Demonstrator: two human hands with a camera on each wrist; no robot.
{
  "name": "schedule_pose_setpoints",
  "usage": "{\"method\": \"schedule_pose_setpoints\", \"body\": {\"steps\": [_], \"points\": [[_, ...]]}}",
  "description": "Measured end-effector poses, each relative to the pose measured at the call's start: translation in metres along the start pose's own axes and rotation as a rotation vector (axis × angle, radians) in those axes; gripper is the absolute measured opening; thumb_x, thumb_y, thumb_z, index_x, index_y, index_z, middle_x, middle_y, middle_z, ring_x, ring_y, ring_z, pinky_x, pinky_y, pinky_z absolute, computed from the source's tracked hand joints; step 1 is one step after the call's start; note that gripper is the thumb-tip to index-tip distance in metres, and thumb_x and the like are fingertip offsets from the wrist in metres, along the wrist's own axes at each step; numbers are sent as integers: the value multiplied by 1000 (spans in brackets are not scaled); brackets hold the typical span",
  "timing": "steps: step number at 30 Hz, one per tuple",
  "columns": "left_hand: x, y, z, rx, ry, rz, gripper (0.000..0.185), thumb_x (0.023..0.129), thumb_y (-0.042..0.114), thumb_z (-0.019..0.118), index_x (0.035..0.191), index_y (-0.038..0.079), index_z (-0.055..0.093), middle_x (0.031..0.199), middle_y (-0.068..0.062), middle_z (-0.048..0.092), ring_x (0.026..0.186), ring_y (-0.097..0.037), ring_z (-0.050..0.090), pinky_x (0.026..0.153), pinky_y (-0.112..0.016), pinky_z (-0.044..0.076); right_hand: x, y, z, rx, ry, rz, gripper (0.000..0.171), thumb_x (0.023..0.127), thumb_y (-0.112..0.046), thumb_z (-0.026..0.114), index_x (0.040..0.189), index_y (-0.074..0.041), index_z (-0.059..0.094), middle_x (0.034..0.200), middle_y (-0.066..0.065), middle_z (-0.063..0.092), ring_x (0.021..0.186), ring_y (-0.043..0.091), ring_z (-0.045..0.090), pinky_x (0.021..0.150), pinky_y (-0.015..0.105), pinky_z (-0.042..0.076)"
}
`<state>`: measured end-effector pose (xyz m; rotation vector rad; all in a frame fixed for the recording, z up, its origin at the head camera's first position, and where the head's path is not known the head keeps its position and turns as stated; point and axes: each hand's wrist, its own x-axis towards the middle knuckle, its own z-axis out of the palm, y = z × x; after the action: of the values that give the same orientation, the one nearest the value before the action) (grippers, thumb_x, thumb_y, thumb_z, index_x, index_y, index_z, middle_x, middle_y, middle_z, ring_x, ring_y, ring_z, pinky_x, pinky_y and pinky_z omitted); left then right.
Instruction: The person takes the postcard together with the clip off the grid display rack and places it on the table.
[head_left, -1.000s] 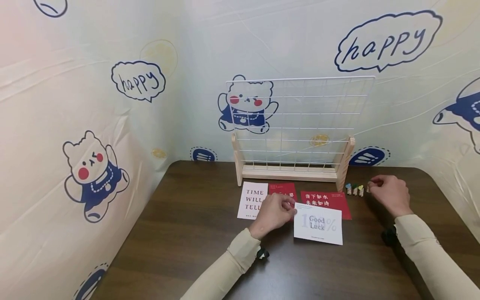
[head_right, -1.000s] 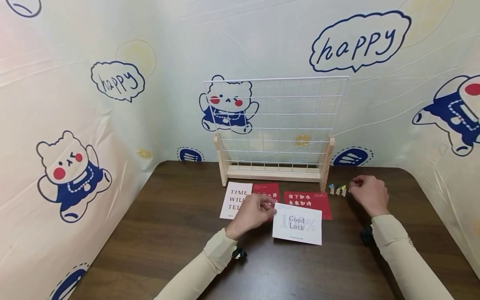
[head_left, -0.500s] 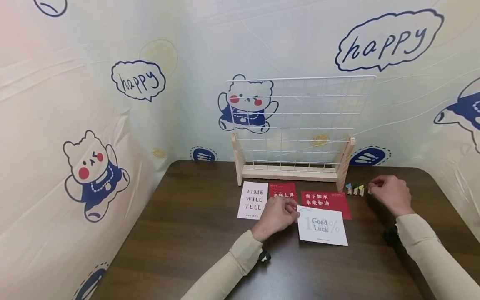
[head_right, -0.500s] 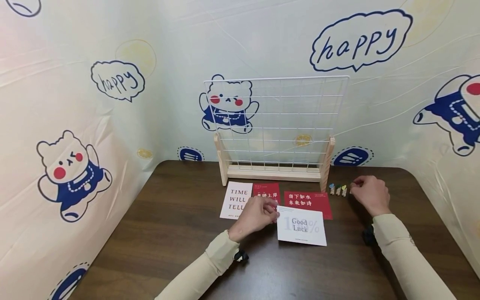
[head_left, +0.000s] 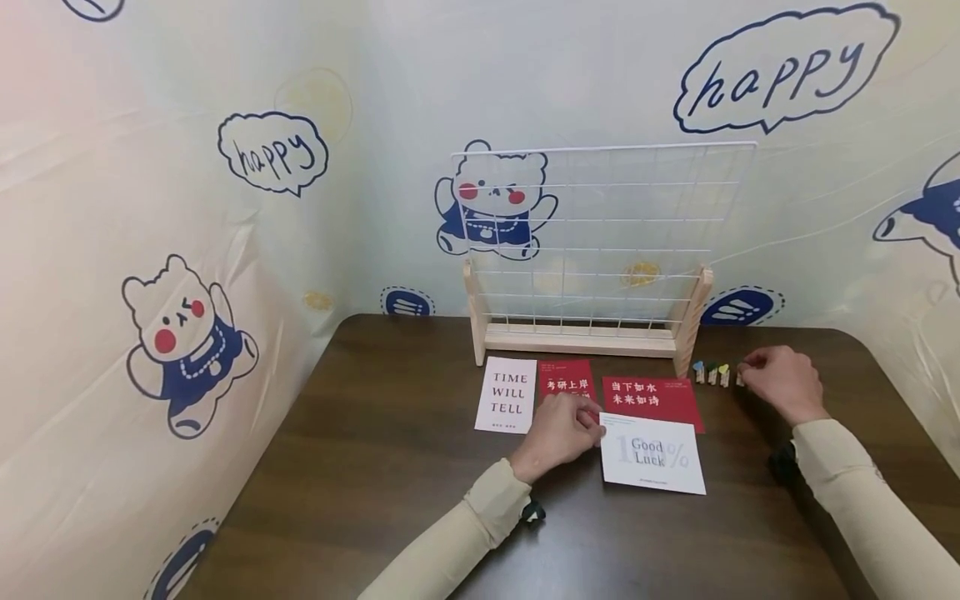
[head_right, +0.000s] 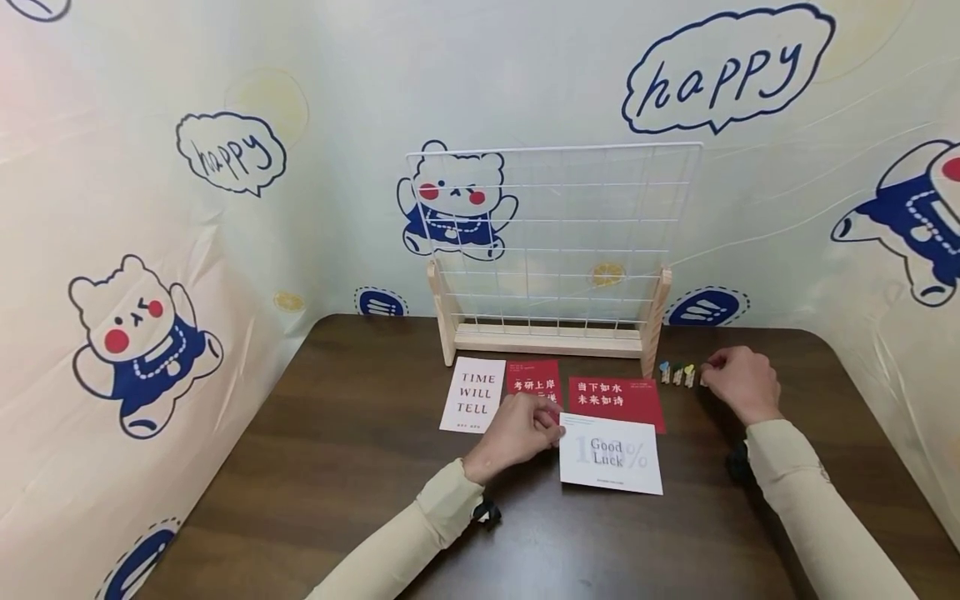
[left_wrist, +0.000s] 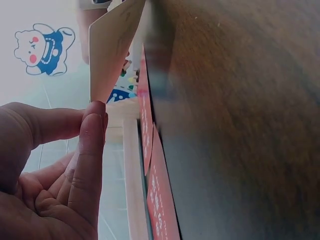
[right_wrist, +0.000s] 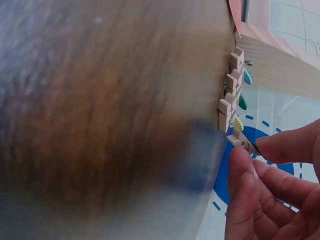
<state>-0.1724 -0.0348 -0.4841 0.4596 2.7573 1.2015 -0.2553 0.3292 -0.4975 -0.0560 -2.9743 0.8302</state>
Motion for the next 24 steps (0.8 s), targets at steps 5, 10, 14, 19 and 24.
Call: {"method": "schedule_pose_setpoints", "body": {"steps": [5, 10, 14, 19, 24], "points": [[3, 0, 2, 15, -4, 3, 23, 89, 13, 80, 111, 5, 79, 71, 5, 74, 56, 6, 58, 59, -13, 45, 1, 3, -1, -8, -9, 12, 35, 96, -27, 64, 107, 5, 74, 105, 32, 73, 80, 41, 66, 51, 33, 42], [2, 1, 5, 23, -17, 5, 25, 89, 13, 80, 112, 5, 79, 71, 6, 74, 57, 5, 58, 60, -14, 46, 1, 2, -2, -6, -44, 28, 36, 95, -26, 63, 109, 6, 73, 103, 31, 73, 80, 39, 65, 51, 33, 43], [2, 0, 7, 21, -29, 1, 26, 89, 13, 80, 114, 6, 79, 72, 7, 73, 58, 5, 57, 60, -14, 46, 2, 1, -3, -2, -64, 31, 36, 95, -26, 64, 109, 7, 73, 96, 27, 74, 77, 35, 64, 51, 33, 43], [2, -1, 10, 7, -39, -8, 28, 89, 13, 80, 116, 7, 77, 71, 8, 71, 58, 3, 57, 59, -14, 45, 3, 0, -4, 0, -96, 32, 37, 96, -26, 62, 110, 7, 72, 80, 15, 73, 71, 27, 63, 51, 33, 43], [1, -2, 14, -16, -58, -35, 35, 88, 11, 80, 122, 9, 74, 70, 8, 69, 58, 2, 58, 57, -16, 46, 5, 0, -5, -2, -145, 41, 40, 96, -26, 61, 114, 9, 71, 75, 9, 73, 67, 22, 64, 51, 33, 44]]}}
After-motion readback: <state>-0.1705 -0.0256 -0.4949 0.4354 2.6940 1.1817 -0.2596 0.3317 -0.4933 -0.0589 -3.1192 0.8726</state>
